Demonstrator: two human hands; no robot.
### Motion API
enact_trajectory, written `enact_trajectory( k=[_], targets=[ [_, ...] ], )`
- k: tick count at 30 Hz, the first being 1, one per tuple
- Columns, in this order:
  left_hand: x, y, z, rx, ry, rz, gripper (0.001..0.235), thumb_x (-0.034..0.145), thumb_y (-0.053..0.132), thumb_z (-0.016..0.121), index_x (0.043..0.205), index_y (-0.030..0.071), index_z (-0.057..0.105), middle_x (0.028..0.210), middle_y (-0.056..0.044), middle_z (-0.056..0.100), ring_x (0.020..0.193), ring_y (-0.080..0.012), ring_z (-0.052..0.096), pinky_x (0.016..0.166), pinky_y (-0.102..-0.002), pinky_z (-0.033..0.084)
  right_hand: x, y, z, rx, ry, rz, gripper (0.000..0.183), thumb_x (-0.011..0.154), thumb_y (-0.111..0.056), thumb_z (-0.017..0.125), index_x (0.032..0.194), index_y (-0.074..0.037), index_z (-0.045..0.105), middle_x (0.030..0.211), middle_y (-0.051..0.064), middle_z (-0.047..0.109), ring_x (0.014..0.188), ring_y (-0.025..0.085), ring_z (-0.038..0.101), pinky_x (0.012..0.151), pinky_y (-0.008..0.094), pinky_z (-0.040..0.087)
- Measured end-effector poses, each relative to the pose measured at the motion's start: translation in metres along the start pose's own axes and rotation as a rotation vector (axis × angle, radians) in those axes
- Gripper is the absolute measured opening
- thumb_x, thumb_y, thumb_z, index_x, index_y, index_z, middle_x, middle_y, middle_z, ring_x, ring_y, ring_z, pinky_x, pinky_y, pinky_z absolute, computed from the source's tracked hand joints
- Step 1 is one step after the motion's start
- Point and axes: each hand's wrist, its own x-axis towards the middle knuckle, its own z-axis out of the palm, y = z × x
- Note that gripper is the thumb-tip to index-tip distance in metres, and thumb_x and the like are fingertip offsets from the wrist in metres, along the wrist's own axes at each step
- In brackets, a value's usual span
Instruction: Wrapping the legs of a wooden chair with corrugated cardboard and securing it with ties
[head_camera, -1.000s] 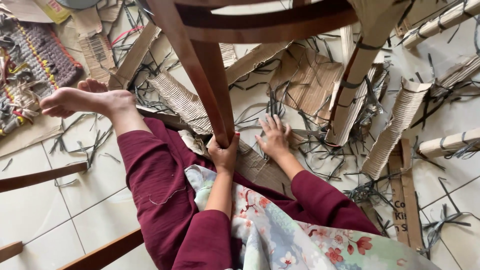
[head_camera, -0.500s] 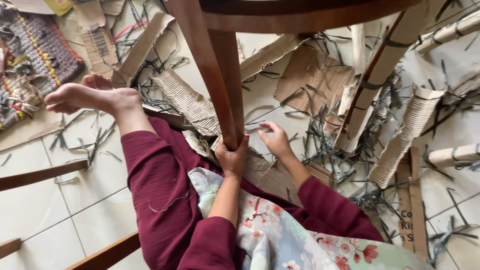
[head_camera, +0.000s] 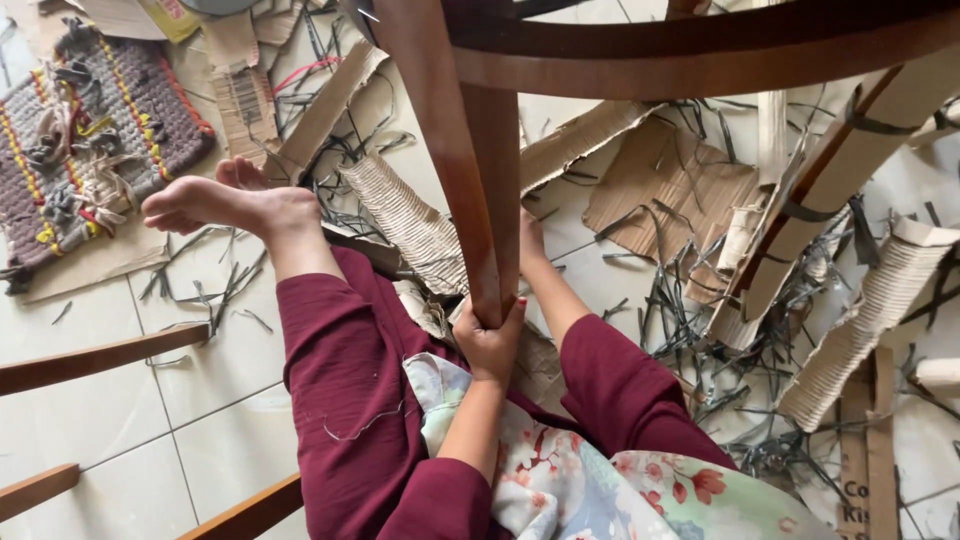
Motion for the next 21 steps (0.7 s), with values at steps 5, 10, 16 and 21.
enact_trajectory(
  k=[5, 10, 16, 21],
  targets=[
    [0.003, -0.017, 0.003, -0.019, 0.030, 0.046, 0.040, 0.058, 0.033, 0.098, 0.076, 0.013, 0.069, 0.060, -0.011, 0.066, 0.058, -0.0252, 0.067, 0.055, -0.038, 0.051, -0.136, -0.060, -0.077, -0.616, -0.083, 0.065, 0.038, 0.088, -0.045, 0.067, 0.115, -0.020, 0.076, 0.106, 0.009, 0.080, 0.111, 0.031, 0.073, 0.097, 0.046, 0.057],
    [0.002, 0.008, -0.003, -0.017, -0.021, 0.038, 0.041, 0.061, 0.033, 0.096, 0.080, 0.012, 0.067, 0.065, -0.014, 0.067, 0.063, -0.0261, 0.068, 0.060, -0.039, 0.053, -0.217, -0.056, -0.175, -1.017, -0.103, 0.182, 0.050, 0.092, -0.050, 0.061, 0.130, -0.019, 0.068, 0.106, 0.016, 0.079, 0.108, 0.034, 0.075, 0.094, 0.048, 0.058],
    [-0.008, 0.002, -0.007, -0.046, -0.222, 0.070, 0.040, 0.066, 0.026, 0.091, 0.095, 0.014, 0.067, 0.081, -0.015, 0.071, 0.083, -0.0340, 0.073, 0.074, -0.044, 0.056, -0.238, -0.142, -0.123, -0.463, 0.002, -0.420, 0.048, 0.092, -0.045, 0.073, 0.129, -0.015, 0.068, 0.118, 0.014, 0.070, 0.113, 0.036, 0.068, 0.098, 0.046, 0.052],
    [-0.012, -0.018, -0.007, -0.062, -0.331, 0.084, 0.046, 0.067, 0.022, 0.088, 0.103, 0.009, 0.063, 0.090, -0.021, 0.071, 0.093, -0.0431, 0.071, 0.079, -0.054, 0.054, -0.176, -0.109, -0.080, -0.384, 0.096, -0.875, 0.028, 0.110, -0.022, 0.045, 0.118, -0.011, 0.069, 0.118, 0.012, 0.067, 0.116, 0.033, 0.063, 0.098, 0.048, 0.047]
  ],
)
